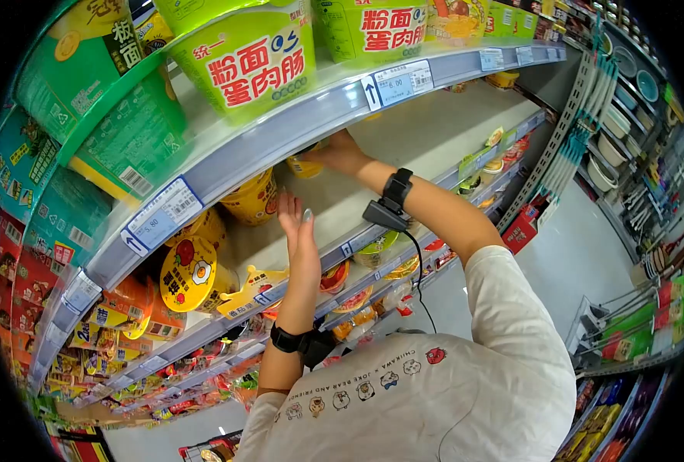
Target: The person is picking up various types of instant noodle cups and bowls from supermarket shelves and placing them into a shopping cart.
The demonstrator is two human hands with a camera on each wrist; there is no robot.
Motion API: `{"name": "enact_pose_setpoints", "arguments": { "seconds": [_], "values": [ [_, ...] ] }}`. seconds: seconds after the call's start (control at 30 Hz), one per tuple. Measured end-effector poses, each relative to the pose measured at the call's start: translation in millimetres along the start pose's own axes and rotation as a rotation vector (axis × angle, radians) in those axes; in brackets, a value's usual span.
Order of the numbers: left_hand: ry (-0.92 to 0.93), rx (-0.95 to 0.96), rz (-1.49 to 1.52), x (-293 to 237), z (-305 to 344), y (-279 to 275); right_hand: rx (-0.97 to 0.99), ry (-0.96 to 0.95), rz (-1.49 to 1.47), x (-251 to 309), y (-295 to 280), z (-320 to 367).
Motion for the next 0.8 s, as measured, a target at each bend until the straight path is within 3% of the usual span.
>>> {"name": "enact_pose_setpoints", "arguments": {
  "seconds": [0.07, 0.17, 0.4, 0.8],
  "values": [
    [0.023, -0.018, -0.073, 0.9, -1.7, 2.2, 0.089, 0.034, -0.132, -1.8, 9.5, -6.3],
    [0.060, -0.050, -0.169, 7.4, -8.2, 1.2, 0.035, 0.072, -0.376, 4.6, 7.0, -6.4],
    [0.080, -0.124, -0.250, 15.2, -8.6, -2.8, 0.068, 0.105, -0.344, 4.6, 3.0, 12.0],
    [0.056, -0.121, -0.236, 16.1, -6.3, -7.5, -0.060, 0.094, -0.142, 13.4, 6.4, 2.3]
  ]
}}
Point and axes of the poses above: each hand's wrist, its own z-axis away from the middle knuckle, its own y-axis out of the palm, x = y × z, the point moved 9 cm from there along -z, towards the middle knuckle, and after that the axes turned 2 degrees about -x, right-handed, at the moved point
